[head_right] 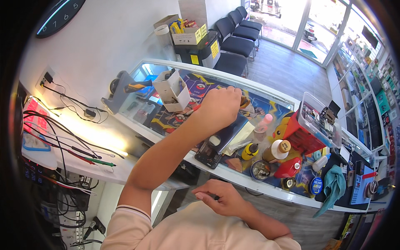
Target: The person opens a small white box and uses a handheld rotary tool to drill holes into it. They then move to a display counter and attach yellow plastic pieces to a white circular frame, assembling a decorative item.
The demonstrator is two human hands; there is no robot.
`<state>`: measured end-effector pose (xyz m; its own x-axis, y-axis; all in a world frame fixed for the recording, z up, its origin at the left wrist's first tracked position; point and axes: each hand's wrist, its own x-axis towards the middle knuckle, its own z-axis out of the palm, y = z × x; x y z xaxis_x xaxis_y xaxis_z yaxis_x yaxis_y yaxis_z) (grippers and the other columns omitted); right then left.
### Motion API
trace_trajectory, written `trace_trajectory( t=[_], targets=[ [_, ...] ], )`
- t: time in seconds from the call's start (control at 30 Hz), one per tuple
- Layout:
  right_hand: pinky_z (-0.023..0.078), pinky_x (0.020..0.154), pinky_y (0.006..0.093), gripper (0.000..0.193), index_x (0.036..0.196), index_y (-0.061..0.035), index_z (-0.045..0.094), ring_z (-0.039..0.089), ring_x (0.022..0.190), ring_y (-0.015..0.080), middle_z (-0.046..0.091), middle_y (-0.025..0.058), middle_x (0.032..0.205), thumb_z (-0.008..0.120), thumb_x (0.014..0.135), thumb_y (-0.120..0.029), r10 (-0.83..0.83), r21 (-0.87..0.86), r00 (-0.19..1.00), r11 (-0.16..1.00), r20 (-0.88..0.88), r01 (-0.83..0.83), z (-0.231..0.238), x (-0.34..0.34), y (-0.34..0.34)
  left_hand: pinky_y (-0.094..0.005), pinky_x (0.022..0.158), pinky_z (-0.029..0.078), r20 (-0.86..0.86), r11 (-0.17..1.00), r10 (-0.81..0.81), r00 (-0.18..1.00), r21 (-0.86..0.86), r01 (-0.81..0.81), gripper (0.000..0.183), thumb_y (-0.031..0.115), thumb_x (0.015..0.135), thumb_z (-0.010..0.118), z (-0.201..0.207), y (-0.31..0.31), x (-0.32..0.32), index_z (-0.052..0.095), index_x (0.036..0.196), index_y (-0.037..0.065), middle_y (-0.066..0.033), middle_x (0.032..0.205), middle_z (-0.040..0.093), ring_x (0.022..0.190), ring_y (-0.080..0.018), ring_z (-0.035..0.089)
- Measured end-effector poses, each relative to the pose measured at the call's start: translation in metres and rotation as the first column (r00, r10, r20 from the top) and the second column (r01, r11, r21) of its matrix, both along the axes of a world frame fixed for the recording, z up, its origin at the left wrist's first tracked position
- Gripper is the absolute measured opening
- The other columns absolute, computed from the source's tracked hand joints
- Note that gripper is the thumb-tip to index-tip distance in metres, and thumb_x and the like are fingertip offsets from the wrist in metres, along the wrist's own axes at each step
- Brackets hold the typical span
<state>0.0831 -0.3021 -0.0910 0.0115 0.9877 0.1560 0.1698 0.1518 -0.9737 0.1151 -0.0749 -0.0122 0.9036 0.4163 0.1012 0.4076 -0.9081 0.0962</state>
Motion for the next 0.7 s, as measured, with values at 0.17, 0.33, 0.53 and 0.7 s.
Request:
trace_trajectory(
  t=[0.17, 0.33, 0.53, 0.7],
  targets=[
    [0.05, 0.071, 0.0325, 0.018, 0.113, -0.006, 0.076, 0.063, 0.077, 0.0202, 0.069, 0.0066, 0.086, 0.068, 0.098, -0.012, -0.023, 0.006, 1.0, 1.0, 0.005, 0.023, -0.002, 0.003, -0.005, -0.0472, 0.099, 0.051, -0.138, 0.976, -0.027, 0.99, -0.22, -0.004, 0.032, 0.024, 0.1, 0.065, 0.025, 0.031, 0.003, 0.061, 0.12, 0.0, -0.0217, 0.119, 0.068, 0.114, -0.039, 0.065],
    [0.05, 0.072, 0.0327, 0.017, 0.113, -0.0061, 0.076, 0.063, 0.078, 0.0202, 0.07, 0.0071, 0.088, 0.068, 0.099, -0.012, -0.036, -0.022, 0.999, 0.999, 0.002, 0.036, -0.001, 0.005, -0.006, -0.0436, 0.087, 0.058, -0.355, 0.986, 0.007, 0.935, -0.153, -0.065, 0.03, 0.018, 0.091, 0.064, 0.051, 0.07, 0.004, 0.073, 0.114, 0.001, -0.0165, 0.11, 0.075, 0.098, -0.0342, 0.073],
    [0.052, 0.075, 0.0342, 0.018, 0.114, -0.0052, 0.075, 0.067, 0.084, 0.0229, 0.073, 0.009, 0.097, 0.068, 0.099, -0.012, 0.012, 0.007, 1.0, 1.0, -0.01, -0.012, -0.002, 0.001, -0.008, -0.0418, 0.08, 0.058, -0.568, 0.955, -0.068, 0.82, -0.275, -0.111, 0.033, 0.028, 0.092, 0.069, 0.031, 0.082, 0.011, 0.076, 0.106, -0.001, -0.0148, 0.096, 0.077, 0.086, -0.0329, 0.074],
    [0.053, 0.075, 0.0349, 0.018, 0.113, -0.005, 0.075, 0.068, 0.085, 0.0243, 0.073, 0.0095, 0.098, 0.067, 0.099, -0.013, 0.014, -0.007, 1.0, 1.0, -0.004, -0.014, -0.003, 0.002, -0.009, -0.0421, 0.092, 0.053, -0.544, 0.963, -0.074, 0.836, -0.257, -0.081, 0.043, 0.037, 0.094, 0.074, 0.003, 0.088, 0.009, 0.067, 0.123, 0.006, -0.0156, 0.117, 0.072, 0.111, -0.0318, 0.069]
  ],
)
